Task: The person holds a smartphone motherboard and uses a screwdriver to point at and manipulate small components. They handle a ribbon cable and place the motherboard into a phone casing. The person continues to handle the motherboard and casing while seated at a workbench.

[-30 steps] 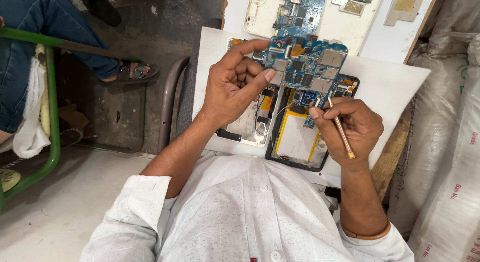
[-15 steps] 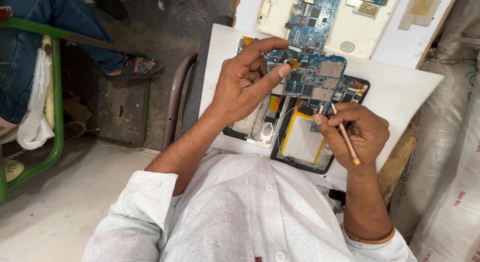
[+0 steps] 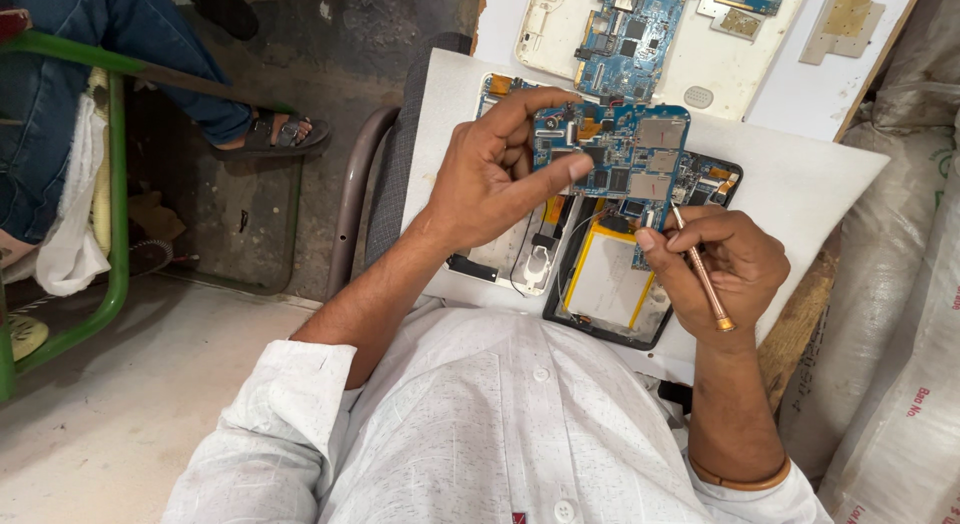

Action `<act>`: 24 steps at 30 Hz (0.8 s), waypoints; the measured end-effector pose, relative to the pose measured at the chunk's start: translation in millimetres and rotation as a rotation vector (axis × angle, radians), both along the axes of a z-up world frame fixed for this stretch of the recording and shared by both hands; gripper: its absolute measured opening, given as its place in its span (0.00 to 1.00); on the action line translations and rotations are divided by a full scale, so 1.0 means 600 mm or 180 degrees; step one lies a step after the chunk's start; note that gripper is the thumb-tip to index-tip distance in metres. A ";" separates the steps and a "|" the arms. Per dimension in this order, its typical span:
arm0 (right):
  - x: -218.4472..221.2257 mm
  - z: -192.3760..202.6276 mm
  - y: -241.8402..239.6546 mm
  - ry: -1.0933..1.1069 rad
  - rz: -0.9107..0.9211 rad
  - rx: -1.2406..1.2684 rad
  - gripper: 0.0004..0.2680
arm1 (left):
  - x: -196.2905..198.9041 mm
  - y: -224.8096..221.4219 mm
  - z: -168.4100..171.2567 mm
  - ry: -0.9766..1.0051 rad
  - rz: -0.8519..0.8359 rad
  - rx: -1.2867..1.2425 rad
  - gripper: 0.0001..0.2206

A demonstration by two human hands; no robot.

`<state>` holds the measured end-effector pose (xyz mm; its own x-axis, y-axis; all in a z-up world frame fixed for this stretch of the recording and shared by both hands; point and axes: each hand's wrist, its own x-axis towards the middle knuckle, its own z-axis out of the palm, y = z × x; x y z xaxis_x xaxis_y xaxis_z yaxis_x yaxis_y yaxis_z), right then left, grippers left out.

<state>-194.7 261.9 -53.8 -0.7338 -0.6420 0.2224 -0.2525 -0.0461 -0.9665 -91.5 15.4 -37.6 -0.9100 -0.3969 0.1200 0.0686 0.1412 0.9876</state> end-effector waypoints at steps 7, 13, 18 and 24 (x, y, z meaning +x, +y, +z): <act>0.001 -0.006 0.000 0.0092 -0.0031 0.0065 0.08 | 0.003 0.000 -0.007 -0.0079 0.0102 -0.0126 0.14; 0.000 -0.005 0.000 0.0168 -0.0030 0.0117 0.08 | 0.002 0.003 -0.025 0.0063 0.0180 -0.0069 0.09; 0.000 -0.006 0.000 0.0218 0.0017 0.0120 0.08 | 0.002 0.006 -0.029 0.0022 0.0146 -0.0042 0.08; -0.002 -0.006 0.000 0.0160 -0.0018 0.0047 0.08 | 0.004 0.002 -0.020 0.0054 0.0083 -0.0185 0.16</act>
<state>-196.0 262.0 -57.7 -0.7255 -0.6415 0.2494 -0.3009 -0.0303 -0.9532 -89.2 16.4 -49.9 -0.8971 -0.4123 0.1587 0.0808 0.2002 0.9764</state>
